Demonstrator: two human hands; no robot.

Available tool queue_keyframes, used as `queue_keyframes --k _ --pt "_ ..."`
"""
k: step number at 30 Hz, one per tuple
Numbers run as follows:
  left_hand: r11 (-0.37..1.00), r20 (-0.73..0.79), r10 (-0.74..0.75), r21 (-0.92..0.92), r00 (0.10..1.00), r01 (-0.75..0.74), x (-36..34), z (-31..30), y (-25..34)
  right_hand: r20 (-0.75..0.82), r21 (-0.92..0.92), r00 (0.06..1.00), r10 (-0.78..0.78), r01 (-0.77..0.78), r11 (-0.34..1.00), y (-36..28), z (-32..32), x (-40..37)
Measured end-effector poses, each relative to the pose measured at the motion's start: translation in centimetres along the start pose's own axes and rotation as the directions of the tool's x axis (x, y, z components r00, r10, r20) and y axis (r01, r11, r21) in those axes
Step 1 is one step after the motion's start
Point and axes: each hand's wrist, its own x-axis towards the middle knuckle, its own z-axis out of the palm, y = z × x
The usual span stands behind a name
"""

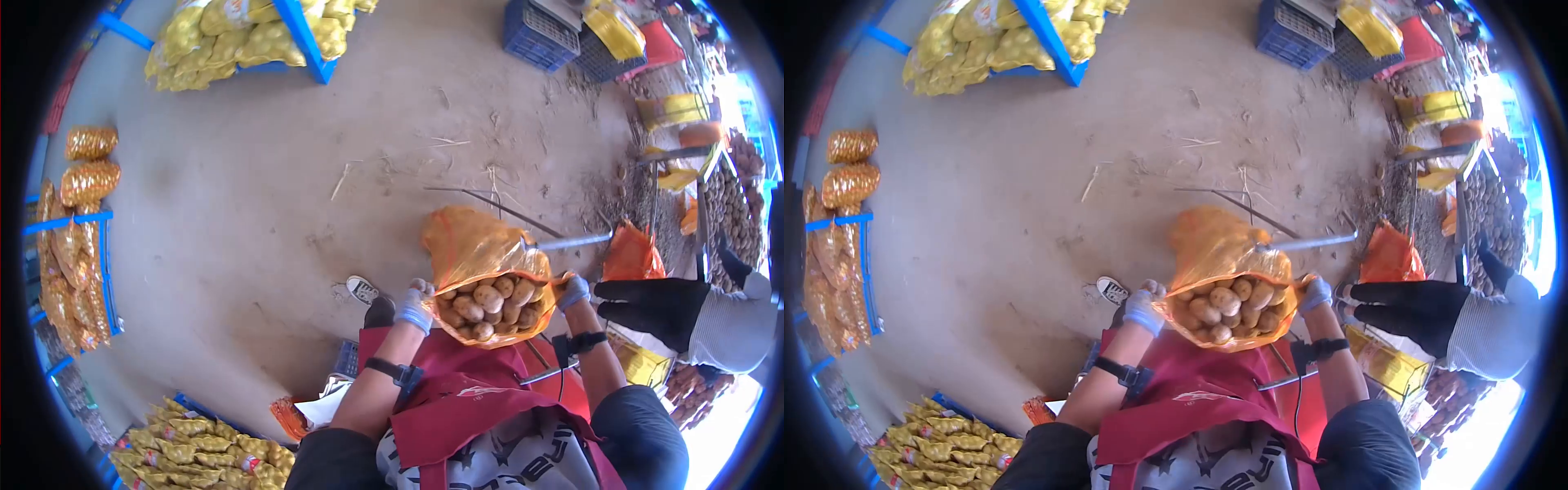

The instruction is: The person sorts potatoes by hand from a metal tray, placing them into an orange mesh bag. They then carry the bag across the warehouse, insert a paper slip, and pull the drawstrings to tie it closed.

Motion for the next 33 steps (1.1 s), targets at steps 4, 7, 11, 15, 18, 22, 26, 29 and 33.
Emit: queue_keyframes --k 4,7,11,15,18,22,26,29,33 --pt "0.99 -0.108 0.106 0.11 0.989 -0.094 -2.9 -4.2 6.9 0.341 -0.37 0.933 -0.116 0.247 0.896 5.7 1.5 -4.8" --pt "0.922 -0.153 0.295 0.305 0.943 -0.239 -7.7 -6.8 11.0 0.347 -0.243 0.937 0.031 0.058 0.968 8.1 5.6 -11.6" --pt "0.721 0.068 0.523 0.497 0.85 -0.483 -12.3 -16.4 14.0 0.505 -0.366 0.862 0.039 0.173 0.914 10.1 11.2 -18.0" --pt "0.858 0.201 0.497 0.031 0.844 -0.513 -23.5 -16.1 15.7 0.685 -0.431 0.722 0.097 0.293 0.854 12.5 15.0 -19.1" --pt "0.451 0.208 0.775 0.479 0.596 -0.753 -25.0 -21.1 13.8 0.778 -0.557 0.538 0.323 0.354 0.751 14.7 21.8 -22.0" --pt "0.689 -0.27 0.589 -0.323 0.761 -0.649 -26.6 -19.3 16.2 0.808 -0.578 0.354 0.471 0.322 0.75 21.1 31.4 -22.9" --pt "0.26 -0.284 0.636 0.954 0.717 0.148 -23.6 -21.8 25.4 0.618 -0.784 0.593 0.516 0.415 0.461 32.7 43.3 -22.9" --pt "0.399 -0.505 0.726 0.862 0.467 0.313 -21.0 -24.9 31.3 0.596 -0.735 0.337 0.729 0.595 0.326 41.5 51.4 -22.0" --pt "0.023 -0.249 0.828 0.911 0.503 0.412 -21.0 -25.5 31.0 0.522 -0.771 0.288 0.803 0.563 0.299 41.7 54.8 -15.2"
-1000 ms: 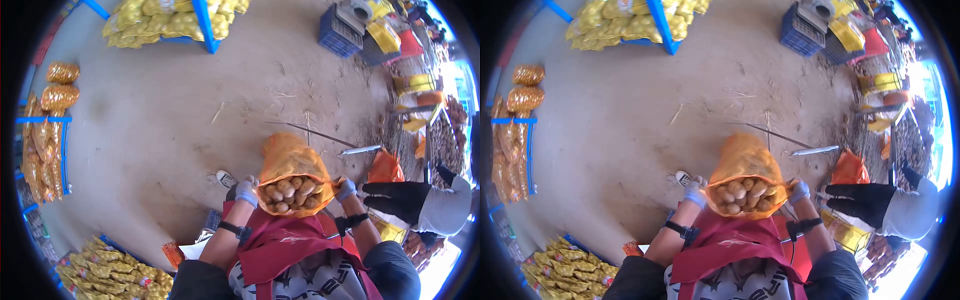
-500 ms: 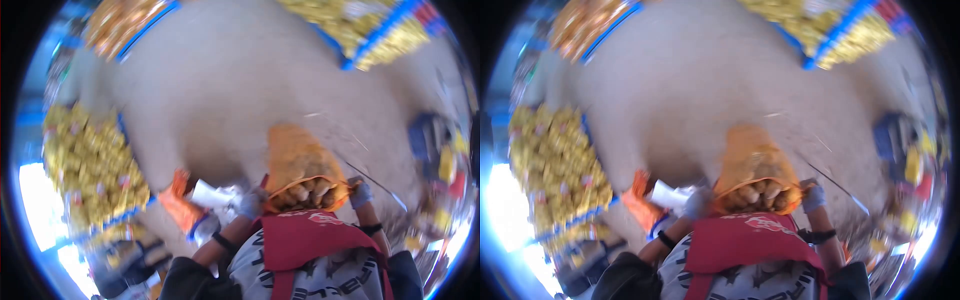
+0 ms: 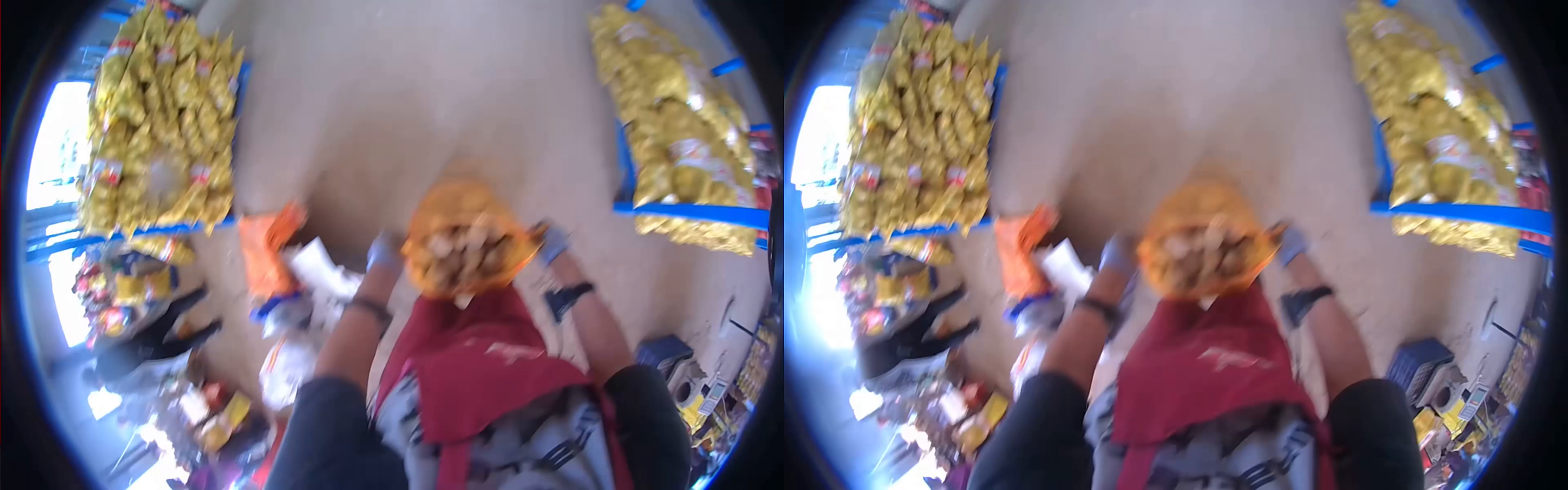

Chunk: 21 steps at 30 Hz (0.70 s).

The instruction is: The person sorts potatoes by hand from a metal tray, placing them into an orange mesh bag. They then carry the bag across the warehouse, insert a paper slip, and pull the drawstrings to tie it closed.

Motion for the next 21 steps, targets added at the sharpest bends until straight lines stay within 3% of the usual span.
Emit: queue_keyframes --k 1,2,4,8,9,10,11,12,13,14,15,16,21 --pt "0.992 -0.022 -0.053 -0.114 0.998 0.05 1.4 0.1 0.0 -0.273 0.096 0.962 0.021 0.006 0.995 -3.0 5.5 -2.7" --pt "0.949 0.011 -0.153 -0.276 0.988 0.151 1.3 -0.2 0.8 -0.161 -0.081 0.98 0.117 -0.131 0.988 -2.6 1.7 -1.2" --pt "0.878 0.057 -0.249 -0.408 0.967 0.251 0.3 -0.3 1.6 -0.299 0.187 0.924 0.24 -0.189 0.964 -6.7 8.8 -6.5" --pt "0.84 -0.043 -0.251 -0.506 0.967 0.196 -1.6 1.1 2.1 -0.18 0.122 0.898 0.401 -0.384 0.915 -2.9 3.6 -3.8" --pt "0.84 -0.107 -0.223 -0.525 0.969 0.136 -2.3 1.7 2.1 -0.125 0.005 0.923 0.364 -0.366 0.931 0.8 -1.2 -0.9" --pt "0.822 -0.201 -0.193 -0.567 0.96 0.046 -3.0 2.0 2.0 -0.08 -0.192 0.956 0.281 -0.291 0.937 0.4 -0.9 -1.1" --pt "0.882 -0.142 -0.195 -0.459 0.97 0.11 -2.9 2.6 1.7 -0.024 -0.597 0.984 0.175 -0.154 0.788 0.0 -0.1 -2.5" --pt "0.871 -0.05 -0.192 -0.47 0.98 0.146 -2.9 4.2 0.7 0.019 -0.866 0.993 0.12 -0.044 0.498 -0.3 0.9 -3.4" --pt "0.878 -0.023 -0.187 -0.453 0.982 0.157 -3.5 4.6 0.2 0.003 -0.9 0.99 0.142 -0.059 0.431 -0.7 2.3 -3.9" --pt "0.882 -0.011 -0.182 -0.443 0.983 0.158 -3.7 3.9 -0.3 -0.082 -0.87 0.976 0.202 -0.169 0.463 -1.1 4.1 -4.9" --pt "0.882 0.011 -0.178 -0.441 0.984 0.165 -4.7 3.1 -0.5 -0.156 -0.346 0.984 0.087 -0.137 0.928 -1.3 7.0 -7.1" --pt "0.892 0.036 -0.159 -0.423 0.987 0.159 -5.8 2.3 -0.9 -0.296 -0.424 0.944 0.146 -0.267 0.865 -3.1 10.2 -8.8" --pt "0.964 -0.043 0.026 -0.264 0.999 -0.036 -10.2 -5.5 -1.8 -0.305 -0.379 0.926 0.223 -0.333 0.863 -6.9 14.1 -13.5"
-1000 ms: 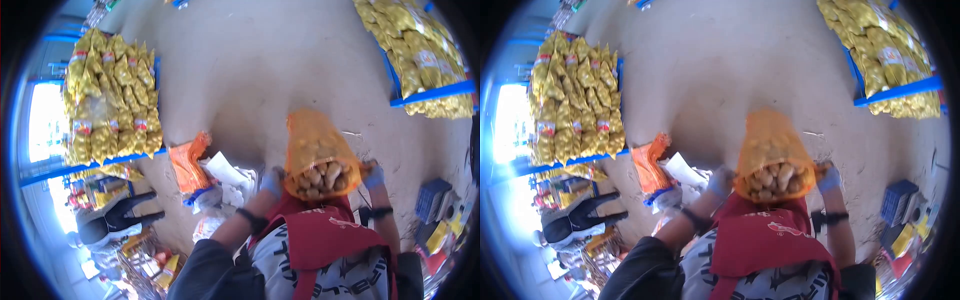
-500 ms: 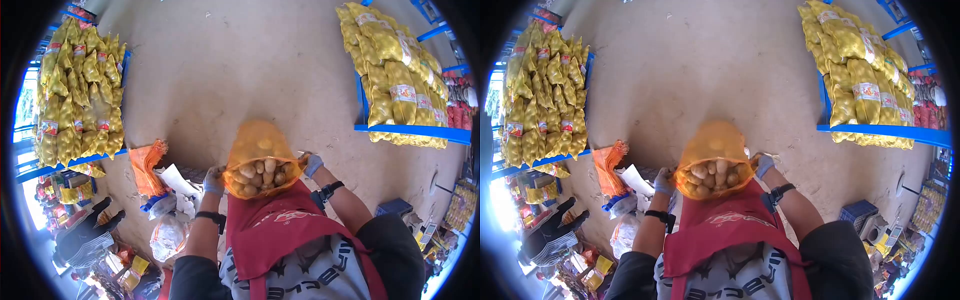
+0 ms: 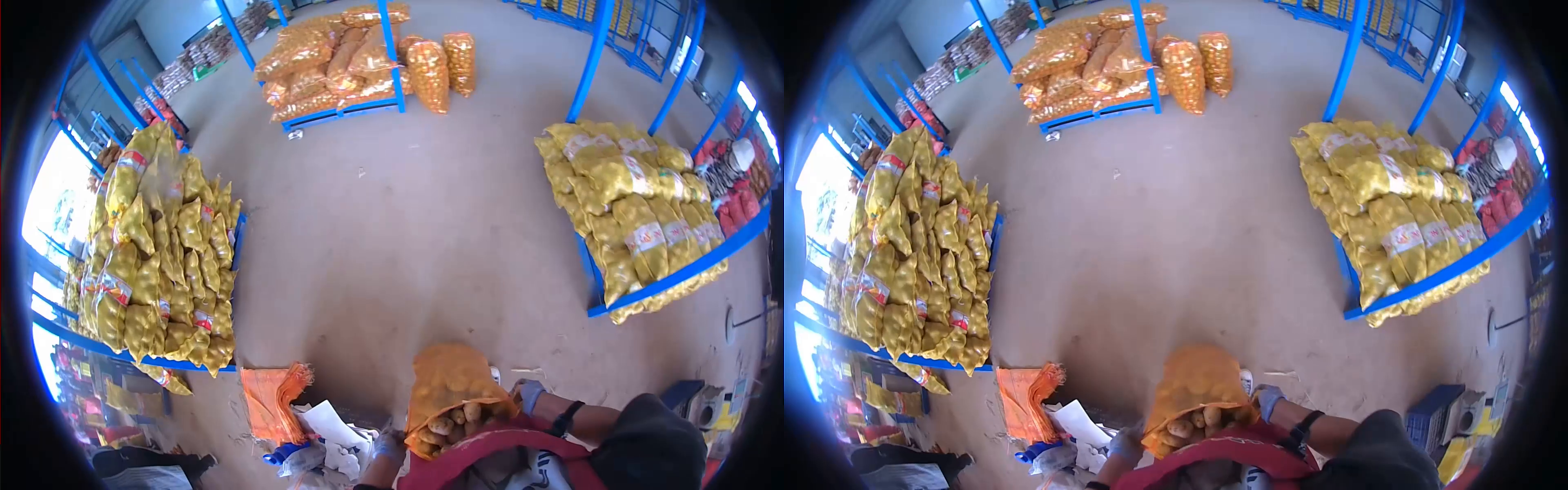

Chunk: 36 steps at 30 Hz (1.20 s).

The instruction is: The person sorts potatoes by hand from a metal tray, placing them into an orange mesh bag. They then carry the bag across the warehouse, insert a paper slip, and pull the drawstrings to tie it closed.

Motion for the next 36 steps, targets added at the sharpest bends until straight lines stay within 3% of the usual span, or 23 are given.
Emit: queue_keyframes --k 4,5,6,7,8,9,10,11,12,13,14,15,16,19,20,23,24,25,27,30,32,34,36 --pt "0.888 -0.008 -0.284 -0.379 0.959 0.26 4.6 3.2 -5.7 0.17 -0.041 0.975 -0.142 0.151 0.988 -5.0 3.6 7.4" --pt "0.976 -0.032 -0.144 -0.168 0.989 0.137 6.4 4.8 -6.7 0.15 -0.19 0.98 -0.128 0.156 0.969 -4.5 4.4 11.4" --pt "0.964 0.072 -0.254 -0.056 0.964 0.258 7.5 4.3 -5.3 0.126 -0.363 0.974 -0.191 0.224 0.904 -2.8 4.8 14.7" --pt "0.944 0.19 -0.329 0.028 0.925 0.33 9.6 3.7 -4.9 0.142 -0.541 0.953 -0.266 0.3 0.785 -2.1 4.6 18.0" --pt "0.813 0.04 -0.488 -0.342 0.872 0.471 9.6 5.4 -5.4 0.194 -0.705 0.922 -0.334 0.368 0.606 -2.4 4.5 19.6" --pt "0.949 0.049 -0.311 -0.035 0.949 0.313 8.5 2.5 -4.8 0.367 -0.747 0.883 -0.292 0.467 0.473 -5.4 4.4 14.5" --pt "0.881 0.009 -0.371 -0.312 0.928 0.355 6.0 1.2 -4.7 0.524 -0.751 0.83 -0.191 0.556 0.356 -7.6 4.7 9.3" --pt "0.769 0.14 -0.386 -0.497 0.912 0.401 6.3 4.3 -6.5 0.475 -0.86 0.865 -0.159 0.495 0.122 -6.2 3.7 11.5" --pt "0.884 0.001 -0.401 -0.263 0.916 0.387 6.7 6.3 -6.3 0.44 -0.897 0.882 -0.169 0.425 -0.12 -5.8 2.3 15.9" --pt "0.743 0.021 -0.55 -0.445 0.835 0.501 6.1 6.6 -5.0 0.287 -0.705 0.957 -0.04 0.239 0.667 -5.5 0.7 19.4" --pt "0.746 -0.089 -0.567 -0.477 0.819 0.464 6.2 7.0 -5.0 0.174 -0.03 0.968 0.182 -0.179 0.983 -4.9 -0.9 20.8" --pt "0.292 0.109 -0.66 -0.875 0.743 0.387 5.6 6.4 -5.0 0.138 -0.025 0.969 0.204 -0.203 0.979 -4.9 -0.4 20.7" --pt "-0.269 0.321 -0.624 -0.944 0.712 0.19 5.1 5.7 -5.2 0.101 -0.004 0.971 0.218 -0.219 0.976 -5.5 0.4 20.3" --pt "-0.293 0.142 -0.648 -0.953 0.748 -0.072 1.0 7.2 -4.6 -0.091 -0.017 0.973 0.211 -0.213 0.977 -7.5 0.9 16.6" --pt "-0.201 0.068 -0.657 -0.976 0.751 -0.087 -0.9 9.6 -5.8 -0.156 -0.037 0.969 0.19 -0.198 0.98 -7.8 1.9 15.7" --pt "-0.033 0.183 -0.928 -0.909 0.325 0.415 -8.3 14.9 -11.8 -0.042 -0.105 0.957 0.288 -0.291 0.951 -10.1 0.3 17.1" --pt "-0.131 0.221 -0.961 -0.895 0.168 0.426 -10.7 18.0 -14.1 0.011 -0.162 0.945 0.327 -0.321 0.933 -10.2 0.3 18.0" --pt "-0.098 0.185 -0.979 -0.805 0.09 0.585 -12.6 23.7 -16.7 -0.037 -0.224 0.978 0.205 -0.208 0.952 -9.8 1.2 18.0" --pt "-0.357 0.574 -0.817 -0.578 0.055 0.733 -15.6 31.5 -21.0 -0.116 -0.368 0.992 -0.051 0.005 0.93 -9.4 2.4 16.3" --pt "-0.366 0.658 -0.753 -0.446 0.022 0.817 -14.7 33.8 -24.5 -0.294 -0.228 0.956 -0.016 -0.053 0.972 -9.3 7.5 11.1" --pt "-0.206 0.513 -0.838 -0.611 0.185 0.764 -11.5 34.4 -26.0 -0.288 -0.231 0.958 0.007 -0.077 0.97 -9.8 8.0 10.3" --pt "-0.219 0.521 -0.818 -0.675 0.245 0.705 -7.1 35.8 -28.3 -0.173 -0.277 0.985 -0.018 -0.031 0.96 -10.6 5.7 11.0" --pt "-0.048 0.552 -0.781 -0.518 0.291 0.854 -3.9 38.6 -31.6 -0.268 -0.278 0.961 -0.067 -0.011 0.96 -9.7 7.9 10.5"
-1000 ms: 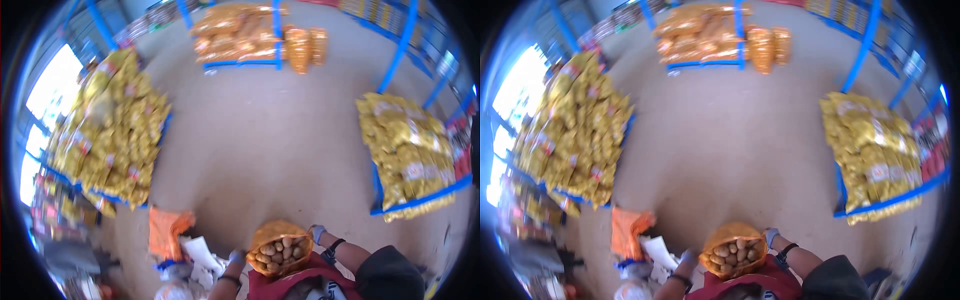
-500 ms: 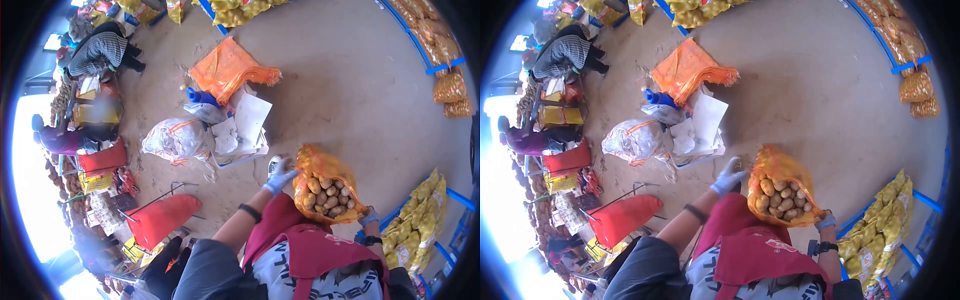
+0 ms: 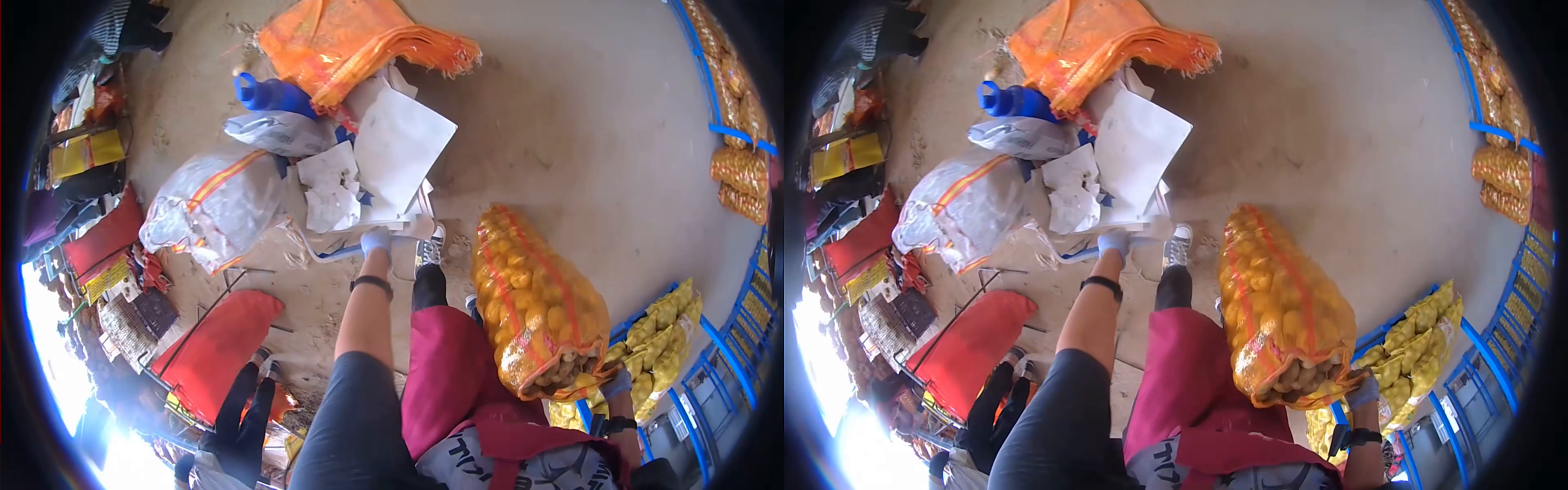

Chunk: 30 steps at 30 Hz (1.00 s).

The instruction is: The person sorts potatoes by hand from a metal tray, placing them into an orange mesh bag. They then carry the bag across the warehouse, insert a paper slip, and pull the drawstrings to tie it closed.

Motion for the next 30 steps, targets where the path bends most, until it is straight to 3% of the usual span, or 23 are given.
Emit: queue_keyframes --k 1,2,3,4,8,10,11,12,13,16,18,19,20,22,23,26,27,29,30 --pt "0.99 0.029 0.009 0.14 1.0 -0.013 2.4 1.2 0.1 -0.044 -0.035 0.999 -0.015 0.013 0.999 0.3 0.7 -0.2" --pt "0.797 0.116 -0.186 -0.562 0.976 0.219 5.3 3.4 -0.5 -0.085 -0.067 0.996 -0.032 0.026 0.997 0.5 1.4 -0.1" --pt "0.137 0.311 -0.262 -0.925 0.914 0.354 8.7 6.0 -1.4 -0.058 -0.05 0.998 -0.033 0.03 0.998 0.6 2.0 -0.2" --pt "-0.603 0.504 -0.174 -0.734 0.846 0.313 10.9 7.6 -1.8 -0.032 -0.034 0.999 -0.034 0.033 0.999 0.6 2.5 -0.5" --pt "-0.638 0.62 -0.179 -0.664 0.764 0.39 10.9 6.7 -2.4 0.06 0.011 0.998 -0.034 0.033 0.999 0.2 2.2 -2.4" --pt "-0.116 0.419 -0.362 -0.906 0.832 0.406 8.0 5.8 -1.6 0.15 0.019 0.989 -0.014 0.011 1.0 0.2 -0.9 -0.5" --pt "0.22 0.253 -0.394 -0.907 0.884 0.358 6.7 5.0 -1.6 0.208 0.02 0.978 -0.002 -0.002 1.0 0.1 -1.3 0.1" --pt "0.533 0.079 -0.366 -0.799 0.927 0.278 5.8 4.4 -1.9 0.27 0.023 0.963 0.007 -0.013 1.0 0.0 -1.9 0.9" --pt "0.933 -0.04 -0.221 -0.3 0.974 0.199 6.1 4.8 -3.8 0.191 -0.183 0.981 -0.03 0.066 0.981 0.1 -2.4 1.8" --pt "0.975 -0.206 -0.158 -0.19 0.966 0.119 -3.8 -3.4 2.2 0.244 -0.112 0.97 0.004 0.025 0.993 0.5 -0.7 1.5" --pt "0.999 -0.481 -0.002 0.03 0.877 0.019 -5.9 -5.9 7.4 0.193 -0.046 0.981 0.026 -0.017 0.999 0.6 -1.0 2.1" --pt "0.989 -0.585 0.086 0.145 0.806 0.0 -6.1 -6.0 9.1 0.161 -0.021 0.986 0.044 -0.041 0.999 0.7 -1.6 2.5" --pt "0.986 -0.567 0.074 0.162 0.82 0.024 -4.9 -5.7 10.1 0.136 0.001 0.989 0.062 -0.063 0.998 0.7 -1.8 3.1" --pt "0.979 -0.538 0.049 0.193 0.841 0.067 -1.3 -5.1 12.1 0.288 -0.031 0.958 -0.003 0.012 0.999 0.5 -1.6 2.4" --pt "0.957 -0.622 0.057 0.257 0.781 0.135 0.0 -5.0 12.4 0.353 -0.04 0.935 -0.035 0.052 0.998 0.7 -1.7 1.9" --pt "0.999 -0.356 0.022 0.046 0.934 -0.006 2.1 -6.7 11.5 0.298 0.125 0.949 -0.1 0.065 0.99 1.3 -2.1 1.0" --pt "0.998 -0.461 0.063 0.029 0.885 -0.056 1.7 -6.6 9.8 0.215 0.032 0.97 -0.111 0.107 0.994 1.5 -2.1 1.0" --pt "0.983 -0.673 0.154 0.028 0.723 -0.183 0.0 -7.5 6.9 0.421 -0.04 0.89 -0.175 0.211 0.977 1.7 -1.1 1.3" --pt "0.703 -0.627 -0.043 -0.573 0.778 -0.422 -3.7 -9.3 6.1 0.452 -0.047 0.874 -0.178 0.222 0.974 1.9 -1.3 1.0"
